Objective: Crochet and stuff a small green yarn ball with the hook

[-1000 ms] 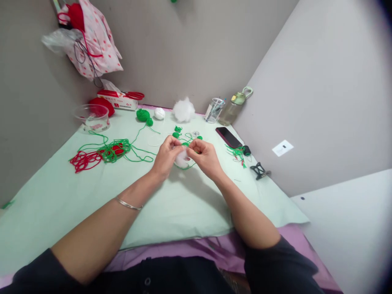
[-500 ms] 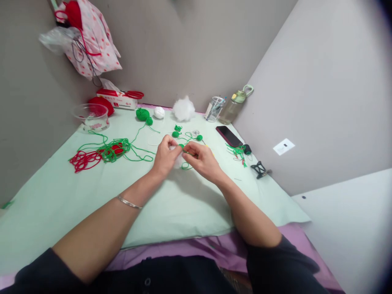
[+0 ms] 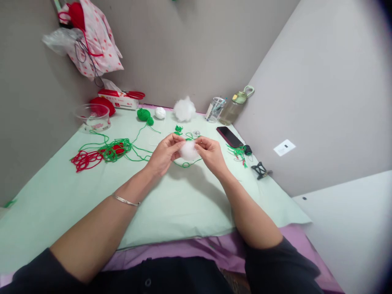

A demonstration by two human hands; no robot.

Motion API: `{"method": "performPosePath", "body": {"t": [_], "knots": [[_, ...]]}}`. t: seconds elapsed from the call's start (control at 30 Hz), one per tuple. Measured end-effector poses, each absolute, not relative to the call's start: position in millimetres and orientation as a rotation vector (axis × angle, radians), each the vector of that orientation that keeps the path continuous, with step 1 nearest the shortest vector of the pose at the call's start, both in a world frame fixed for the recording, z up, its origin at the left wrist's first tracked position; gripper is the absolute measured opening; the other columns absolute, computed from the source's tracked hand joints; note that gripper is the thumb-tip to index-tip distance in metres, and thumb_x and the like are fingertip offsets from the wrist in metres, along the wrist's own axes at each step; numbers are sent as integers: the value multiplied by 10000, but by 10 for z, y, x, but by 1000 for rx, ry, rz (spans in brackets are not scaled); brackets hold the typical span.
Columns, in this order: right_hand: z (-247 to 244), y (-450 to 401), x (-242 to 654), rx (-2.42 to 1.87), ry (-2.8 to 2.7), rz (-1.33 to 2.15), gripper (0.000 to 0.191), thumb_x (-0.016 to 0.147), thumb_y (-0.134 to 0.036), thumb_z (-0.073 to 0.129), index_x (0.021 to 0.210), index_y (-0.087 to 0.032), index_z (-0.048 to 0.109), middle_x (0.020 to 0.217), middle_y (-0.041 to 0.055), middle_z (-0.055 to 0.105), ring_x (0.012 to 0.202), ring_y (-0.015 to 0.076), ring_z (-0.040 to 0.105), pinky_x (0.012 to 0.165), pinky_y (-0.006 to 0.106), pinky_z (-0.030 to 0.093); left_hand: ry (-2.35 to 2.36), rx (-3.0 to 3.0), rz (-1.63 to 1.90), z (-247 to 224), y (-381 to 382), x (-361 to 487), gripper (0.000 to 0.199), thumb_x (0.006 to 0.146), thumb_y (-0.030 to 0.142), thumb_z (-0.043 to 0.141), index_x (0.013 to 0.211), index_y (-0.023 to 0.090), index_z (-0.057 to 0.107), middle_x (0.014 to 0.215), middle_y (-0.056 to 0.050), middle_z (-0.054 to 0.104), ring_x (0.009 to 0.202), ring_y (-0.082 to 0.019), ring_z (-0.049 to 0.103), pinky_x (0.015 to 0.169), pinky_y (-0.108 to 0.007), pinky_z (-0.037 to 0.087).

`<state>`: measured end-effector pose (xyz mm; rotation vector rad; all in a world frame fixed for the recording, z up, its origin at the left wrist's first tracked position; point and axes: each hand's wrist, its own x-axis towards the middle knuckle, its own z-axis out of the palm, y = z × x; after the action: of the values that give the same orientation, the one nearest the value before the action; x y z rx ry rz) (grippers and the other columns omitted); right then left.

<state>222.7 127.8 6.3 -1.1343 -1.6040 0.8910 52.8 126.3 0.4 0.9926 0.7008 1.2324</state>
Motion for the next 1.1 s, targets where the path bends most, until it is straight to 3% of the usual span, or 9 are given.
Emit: {"method": "performPosePath", "body": {"t": [0.2, 0.37, 0.57, 0.73, 0.87, 1.0, 1.1], "knots": [[-16, 1281, 2196, -1162, -1648, 835, 183, 806, -381, 612, 753, -207, 596, 547, -71, 355, 527, 107, 308, 536, 270, 256, 749, 1035, 1248, -78, 1292, 568, 253, 716, 260, 754, 930, 178, 647, 881, -17, 643, 765, -139, 607, 682, -241, 505], [67, 1118, 2088, -1187, -1793, 693, 119, 854, -279, 570, 766, -201, 587, 559, -71, 356, 555, 112, 321, 568, 280, 260, 901, 1153, 1374, -116, 1303, 582, 161, 711, 135, 692, 861, 174, 648, 853, -16, 654, 811, -166, 607, 782, -276, 494], [126, 1074, 2032, -1121, -1715, 819, 271, 872, -417, 611, 723, -199, 552, 585, -58, 380, 558, 108, 316, 545, 278, 258, 968, 1291, 1515, -77, 1200, 603, 150, 771, 103, 660, 871, 211, 627, 948, -16, 646, 981, -192, 605, 929, -295, 472], [112, 1123, 2055, -1179, -1637, 715, 265, 825, -392, 651, 676, -208, 531, 527, -80, 334, 523, 94, 263, 527, 270, 226, 887, 1328, 1431, -51, 1171, 611, 116, 834, 196, 648, 950, 189, 649, 983, -38, 675, 935, -192, 638, 898, -312, 494], [114, 1129, 2095, -1214, -1659, 568, 248, 843, -339, 630, 663, -210, 519, 529, -81, 330, 529, 98, 275, 542, 272, 249, 815, 1296, 1367, -76, 1211, 602, 220, 838, 338, 711, 992, 201, 636, 1027, -34, 677, 867, -171, 634, 796, -291, 508], [114, 1118, 2141, -1140, -1783, 653, 164, 904, -326, 572, 789, -210, 553, 574, -71, 405, 577, 118, 389, 621, 277, 351, 781, 1248, 1321, -120, 1269, 585, 272, 793, 339, 753, 987, 211, 612, 992, -22, 666, 805, -153, 620, 714, -271, 494], [135, 1083, 2145, -1121, -1892, 662, 96, 919, -274, 525, 857, -208, 560, 602, -68, 418, 607, 128, 393, 652, 288, 354, 798, 1231, 1357, -145, 1301, 573, 274, 759, 305, 776, 945, 211, 597, 956, -9, 643, 842, -154, 610, 721, -256, 479]]}}
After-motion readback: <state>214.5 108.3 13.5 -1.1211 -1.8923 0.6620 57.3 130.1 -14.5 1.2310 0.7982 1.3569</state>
